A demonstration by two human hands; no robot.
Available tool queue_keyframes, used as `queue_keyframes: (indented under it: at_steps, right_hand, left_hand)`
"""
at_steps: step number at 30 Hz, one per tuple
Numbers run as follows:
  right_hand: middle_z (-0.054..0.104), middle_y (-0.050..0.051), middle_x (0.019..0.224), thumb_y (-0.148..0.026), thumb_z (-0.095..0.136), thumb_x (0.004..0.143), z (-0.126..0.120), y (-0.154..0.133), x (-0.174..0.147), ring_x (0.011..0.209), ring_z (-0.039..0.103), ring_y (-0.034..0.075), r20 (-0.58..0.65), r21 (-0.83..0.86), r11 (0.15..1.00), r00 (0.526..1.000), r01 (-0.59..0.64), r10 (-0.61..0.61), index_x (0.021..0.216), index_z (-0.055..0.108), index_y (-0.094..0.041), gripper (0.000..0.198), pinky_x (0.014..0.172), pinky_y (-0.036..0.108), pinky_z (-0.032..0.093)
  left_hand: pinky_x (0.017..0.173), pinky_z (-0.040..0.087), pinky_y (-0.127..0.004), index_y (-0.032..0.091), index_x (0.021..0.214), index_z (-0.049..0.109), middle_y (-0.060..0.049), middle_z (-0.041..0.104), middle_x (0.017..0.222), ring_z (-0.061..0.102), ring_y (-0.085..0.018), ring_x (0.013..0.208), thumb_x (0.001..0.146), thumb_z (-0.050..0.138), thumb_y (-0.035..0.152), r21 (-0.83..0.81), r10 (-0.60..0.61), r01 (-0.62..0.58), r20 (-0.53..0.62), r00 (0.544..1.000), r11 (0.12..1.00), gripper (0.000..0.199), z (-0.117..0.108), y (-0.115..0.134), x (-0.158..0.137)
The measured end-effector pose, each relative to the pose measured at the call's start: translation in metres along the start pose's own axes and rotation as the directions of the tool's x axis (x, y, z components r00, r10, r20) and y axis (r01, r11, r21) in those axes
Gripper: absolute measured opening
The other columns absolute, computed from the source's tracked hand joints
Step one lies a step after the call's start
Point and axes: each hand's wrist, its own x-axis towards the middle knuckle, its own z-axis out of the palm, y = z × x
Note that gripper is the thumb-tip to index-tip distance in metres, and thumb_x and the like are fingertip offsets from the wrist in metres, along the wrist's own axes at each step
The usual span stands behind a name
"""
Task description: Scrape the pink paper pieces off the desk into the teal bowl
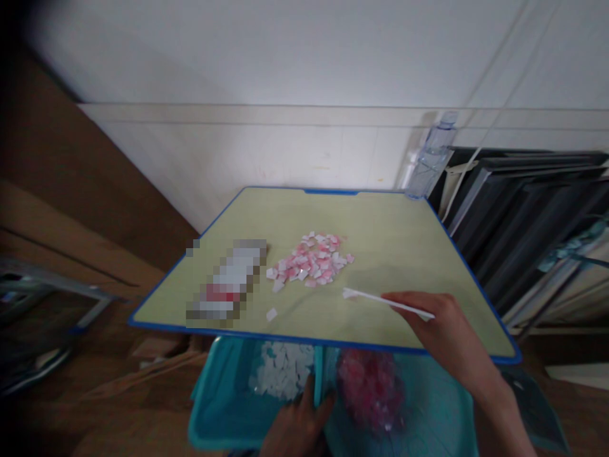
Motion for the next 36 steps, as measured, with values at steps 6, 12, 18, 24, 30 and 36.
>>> queue_keyframes:
  at_steps: [6,12,18,24,30,36]
  right_hand:
    - [0.072,0.003,0.089,-0.029,0.049,0.082,0.001,-0.008,0.012,0.082,0.068,0.024,0.119,-0.034,0.999,0.993,0.031,-0.027,0.087,0.072,-0.023,0.025,0.074,0.032,0.054]
    - [0.072,0.002,0.094,-0.014,0.049,0.080,0.018,-0.027,0.030,0.085,0.067,0.019,0.292,-0.011,0.943,0.903,0.332,-0.315,0.093,0.071,-0.024,0.027,0.075,0.027,0.052]
    - [0.069,0.004,0.101,-0.009,0.049,0.079,0.031,-0.029,0.036,0.095,0.063,0.020,0.282,-0.135,0.890,0.877,0.437,-0.388,0.101,0.067,-0.024,0.032,0.082,0.032,0.049]
    - [0.070,0.003,0.100,-0.011,0.048,0.081,0.035,-0.035,0.035,0.093,0.064,0.016,0.257,0.058,0.892,0.857,0.448,-0.447,0.100,0.067,-0.022,0.029,0.081,0.025,0.048]
    - [0.072,0.002,0.071,-0.029,0.050,0.083,0.025,-0.029,0.027,0.057,0.064,0.014,0.171,0.002,0.981,0.966,0.195,-0.193,0.085,0.071,-0.018,0.024,0.051,0.020,0.047]
    - [0.067,0.002,0.057,-0.032,0.051,0.081,0.023,-0.018,0.028,0.047,0.058,0.014,0.067,-0.106,0.991,0.995,0.086,-0.079,0.074,0.072,-0.014,0.028,0.043,0.021,0.040]
  left_hand:
    - [0.068,0.050,-0.038,0.028,0.131,0.036,-0.025,0.034,0.133,0.061,-0.027,0.089,0.078,0.044,0.010,0.003,-0.005,0.005,-0.009,1.000,1.000,0.056,0.003,0.001,-0.001]
    - [0.067,0.051,-0.039,0.029,0.132,0.035,-0.025,0.034,0.133,0.061,-0.028,0.088,0.078,0.044,0.011,-0.004,-0.015,0.015,-0.020,1.000,1.000,0.058,0.005,0.001,-0.001]
    - [0.068,0.050,-0.039,0.029,0.132,0.034,-0.023,0.033,0.134,0.060,-0.029,0.089,0.077,0.046,0.012,-0.019,0.004,-0.005,-0.047,0.999,1.000,0.058,0.008,0.000,0.000]
    - [0.069,0.050,-0.039,0.031,0.134,0.029,-0.022,0.032,0.134,0.060,-0.027,0.088,0.078,0.045,0.011,-0.018,0.007,-0.009,-0.098,0.995,1.000,0.062,0.019,0.000,0.000]
    - [0.066,0.050,-0.038,0.030,0.134,0.029,-0.023,0.033,0.133,0.060,-0.027,0.087,0.080,0.045,0.014,-0.022,0.014,-0.017,-0.106,0.994,1.000,0.058,0.017,0.001,-0.002]
    - [0.065,0.050,-0.038,0.030,0.131,0.033,-0.023,0.036,0.131,0.061,-0.027,0.084,0.080,0.044,0.015,-0.013,0.021,-0.023,-0.135,0.991,1.000,0.055,0.018,0.000,-0.001]
